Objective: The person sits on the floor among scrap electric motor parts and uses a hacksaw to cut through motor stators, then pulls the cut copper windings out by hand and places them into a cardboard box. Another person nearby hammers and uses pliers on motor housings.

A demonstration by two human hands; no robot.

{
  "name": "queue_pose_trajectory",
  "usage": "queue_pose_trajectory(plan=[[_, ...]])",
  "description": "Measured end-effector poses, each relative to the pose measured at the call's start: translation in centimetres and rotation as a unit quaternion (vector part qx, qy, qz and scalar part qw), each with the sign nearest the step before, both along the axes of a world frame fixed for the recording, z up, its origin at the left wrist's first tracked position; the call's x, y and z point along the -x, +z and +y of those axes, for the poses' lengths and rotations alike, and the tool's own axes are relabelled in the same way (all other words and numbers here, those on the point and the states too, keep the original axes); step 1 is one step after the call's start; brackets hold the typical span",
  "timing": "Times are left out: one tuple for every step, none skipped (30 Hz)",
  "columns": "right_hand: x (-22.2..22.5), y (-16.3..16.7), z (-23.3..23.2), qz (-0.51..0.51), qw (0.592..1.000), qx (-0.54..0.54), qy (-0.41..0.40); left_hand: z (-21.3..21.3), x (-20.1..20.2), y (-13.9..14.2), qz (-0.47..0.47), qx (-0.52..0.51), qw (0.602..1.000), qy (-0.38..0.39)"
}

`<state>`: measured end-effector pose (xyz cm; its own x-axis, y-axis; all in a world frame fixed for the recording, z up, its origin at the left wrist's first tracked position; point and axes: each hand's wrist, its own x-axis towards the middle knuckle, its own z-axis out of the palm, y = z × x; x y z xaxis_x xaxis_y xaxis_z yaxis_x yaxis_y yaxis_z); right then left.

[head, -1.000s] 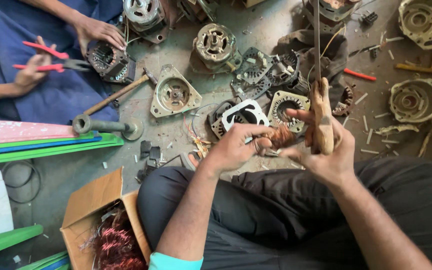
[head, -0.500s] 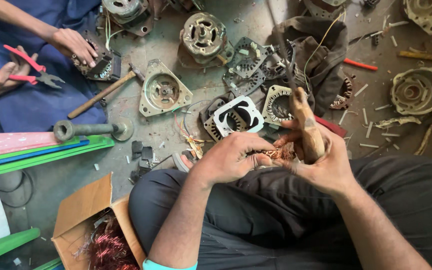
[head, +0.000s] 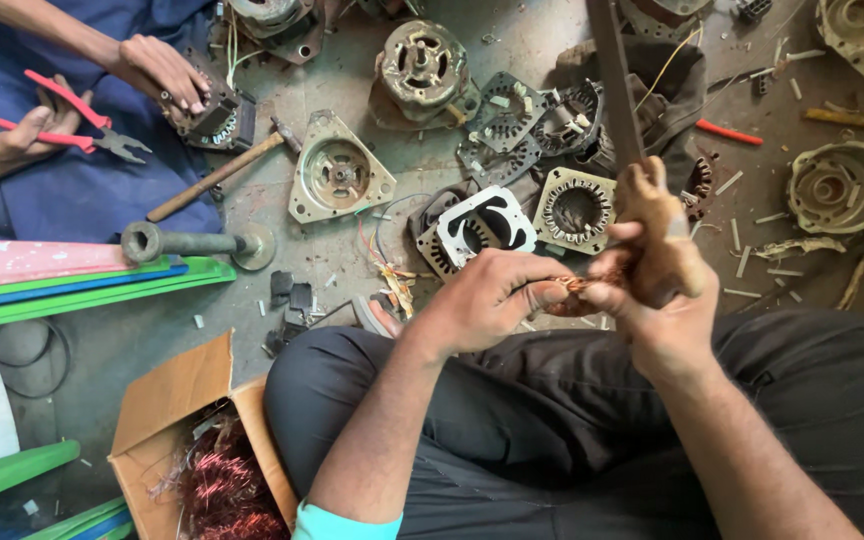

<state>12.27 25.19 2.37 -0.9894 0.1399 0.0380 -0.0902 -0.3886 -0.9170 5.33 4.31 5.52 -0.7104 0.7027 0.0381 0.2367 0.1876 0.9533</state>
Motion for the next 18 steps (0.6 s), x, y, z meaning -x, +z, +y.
queue_pose_trajectory(plan=[[0.0,-0.1,0.0,0.016,1.0,0.026,-0.006,0.1,-0.2,-0.2,0.006,-0.011,1.0,0.004],[-0.1,-0.3,0.0,0.032,0.998,0.053,-0.012,0.3,-0.3,-0.4,0.02,-0.015,1.0,0.014],[-0.1,-0.4,0.0,0.049,0.996,0.079,-0.018,0.6,-0.5,-0.6,0.034,-0.018,0.999,0.024],[-0.1,-0.4,0.1,0.026,0.996,0.086,-0.02,0.8,-0.6,-0.9,0.049,-0.022,0.998,0.034],[-0.2,-0.4,0.3,0.005,0.995,0.094,-0.023,0.9,-0.7,-1.0,0.045,-0.031,0.998,0.035],[-0.2,-0.4,0.4,-0.016,0.994,0.101,-0.025,1.0,-0.8,-1.1,0.042,-0.041,0.998,0.037],[-0.1,-0.4,0.6,-0.024,0.993,0.115,-0.023,1.0,-0.8,-1.2,0.039,-0.05,0.997,0.039],[-0.1,-0.3,0.7,-0.033,0.991,0.128,-0.021,1.1,-0.8,-1.3,0.031,-0.052,0.997,0.037],[0.0,-0.3,0.9,-0.042,0.989,0.141,-0.021,1.1,-0.7,-1.3,0.022,-0.055,0.998,0.033],[0.0,-0.2,1.0,-0.035,0.991,0.129,-0.022,1.1,-0.7,-1.4,0.014,-0.058,0.998,0.028],[0.0,-0.1,1.0,-0.028,0.992,0.118,-0.023,1.2,-0.6,-1.4,-0.012,-0.058,0.998,0.028],[0.1,-0.1,1.1,-0.021,0.994,0.106,-0.024,1.2,-0.6,-1.4,-0.038,-0.058,0.997,0.028],[0.1,-0.1,1.1,-0.032,0.992,0.117,-0.021,1.3,-0.5,-1.4,-0.064,-0.057,0.996,0.029],[0.2,-0.1,1.1,-0.044,0.991,0.127,-0.018,1.4,-0.5,-1.4,-0.075,-0.061,0.995,0.028],[0.2,-0.1,1.1,-0.055,0.989,0.138,-0.015,1.5,-0.6,-1.4,-0.087,-0.064,0.994,0.028],[0.2,-0.1,1.1,-0.055,0.988,0.141,-0.017,1.6,-0.6,-1.5,-0.097,-0.068,0.993,0.028],[0.3,-0.2,1.2,-0.055,0.988,0.144,-0.018,1.7,-0.6,-1.5,-0.075,-0.069,0.994,0.028],[0.3,-0.1,1.2,-0.055,0.987,0.147,-0.02,1.8,-0.6,-1.5,-0.053,-0.07,0.996,0.027]])
